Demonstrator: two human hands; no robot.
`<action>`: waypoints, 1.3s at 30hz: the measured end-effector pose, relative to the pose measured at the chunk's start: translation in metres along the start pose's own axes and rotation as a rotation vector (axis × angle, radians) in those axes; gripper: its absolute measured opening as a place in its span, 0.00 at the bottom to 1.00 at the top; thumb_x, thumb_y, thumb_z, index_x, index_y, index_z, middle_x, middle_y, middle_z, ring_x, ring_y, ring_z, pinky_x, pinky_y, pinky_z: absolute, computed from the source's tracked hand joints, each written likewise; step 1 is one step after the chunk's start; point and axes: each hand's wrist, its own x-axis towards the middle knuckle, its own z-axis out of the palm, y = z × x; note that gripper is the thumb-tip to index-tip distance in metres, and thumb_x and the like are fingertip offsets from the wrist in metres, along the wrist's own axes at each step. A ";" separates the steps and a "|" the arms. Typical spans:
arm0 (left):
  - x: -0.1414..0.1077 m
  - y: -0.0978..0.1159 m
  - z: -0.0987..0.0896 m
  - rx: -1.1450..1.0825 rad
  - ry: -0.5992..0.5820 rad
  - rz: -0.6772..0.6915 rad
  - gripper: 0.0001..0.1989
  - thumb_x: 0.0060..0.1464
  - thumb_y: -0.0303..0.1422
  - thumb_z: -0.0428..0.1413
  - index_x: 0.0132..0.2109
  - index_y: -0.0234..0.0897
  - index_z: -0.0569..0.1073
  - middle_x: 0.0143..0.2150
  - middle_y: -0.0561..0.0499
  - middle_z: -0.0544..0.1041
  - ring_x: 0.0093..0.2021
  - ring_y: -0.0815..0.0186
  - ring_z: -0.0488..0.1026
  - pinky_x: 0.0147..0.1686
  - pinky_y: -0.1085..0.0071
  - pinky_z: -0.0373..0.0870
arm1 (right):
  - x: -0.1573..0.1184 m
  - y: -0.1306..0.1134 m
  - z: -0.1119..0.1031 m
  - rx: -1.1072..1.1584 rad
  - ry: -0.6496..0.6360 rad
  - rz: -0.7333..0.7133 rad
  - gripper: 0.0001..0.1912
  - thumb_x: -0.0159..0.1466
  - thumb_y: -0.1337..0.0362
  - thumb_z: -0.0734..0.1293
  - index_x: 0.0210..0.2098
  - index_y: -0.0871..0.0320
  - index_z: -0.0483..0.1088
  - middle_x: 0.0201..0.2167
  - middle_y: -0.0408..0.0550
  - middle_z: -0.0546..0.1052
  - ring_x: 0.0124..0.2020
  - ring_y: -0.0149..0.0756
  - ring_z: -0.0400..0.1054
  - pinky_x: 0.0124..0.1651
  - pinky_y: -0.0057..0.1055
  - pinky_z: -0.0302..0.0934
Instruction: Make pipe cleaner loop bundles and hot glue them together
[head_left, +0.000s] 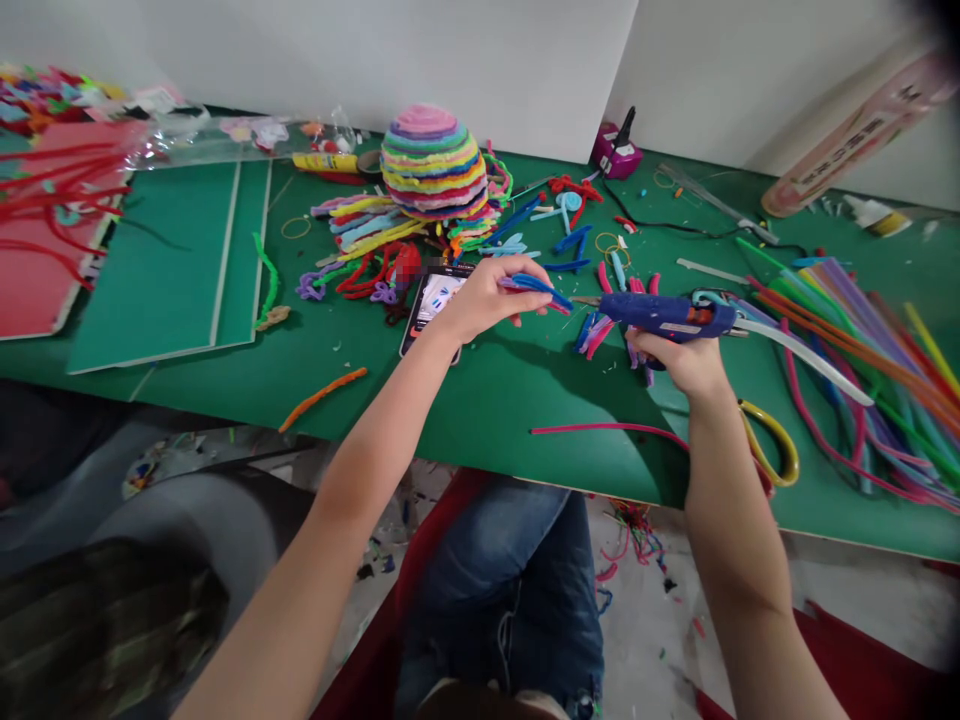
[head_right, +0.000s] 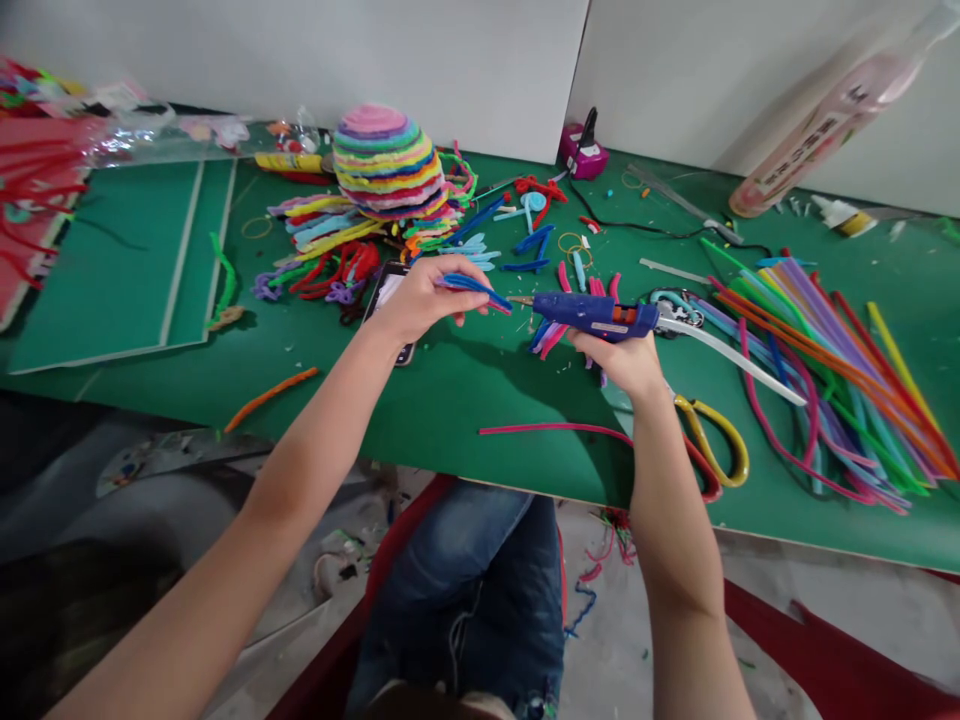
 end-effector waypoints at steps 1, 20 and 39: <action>0.000 0.000 0.000 -0.002 0.003 0.004 0.10 0.50 0.34 0.60 0.40 0.37 0.73 0.31 0.52 0.76 0.36 0.64 0.78 0.28 0.73 0.71 | 0.000 0.000 0.000 0.000 0.005 0.005 0.09 0.47 0.60 0.71 0.19 0.54 0.67 0.18 0.40 0.70 0.21 0.33 0.63 0.28 0.34 0.62; 0.002 -0.005 0.004 -0.017 -0.018 0.017 0.11 0.54 0.39 0.59 0.42 0.38 0.75 0.31 0.51 0.77 0.35 0.64 0.78 0.28 0.73 0.72 | -0.002 -0.004 -0.001 -0.067 -0.035 0.005 0.09 0.48 0.60 0.70 0.19 0.54 0.66 0.19 0.40 0.70 0.22 0.33 0.63 0.28 0.33 0.61; 0.003 -0.008 -0.001 -0.052 0.007 0.004 0.13 0.53 0.42 0.59 0.40 0.37 0.73 0.38 0.48 0.79 0.39 0.63 0.78 0.28 0.74 0.71 | 0.002 -0.003 -0.016 -0.145 -0.053 0.013 0.09 0.46 0.62 0.73 0.25 0.57 0.70 0.20 0.45 0.71 0.22 0.33 0.61 0.25 0.33 0.57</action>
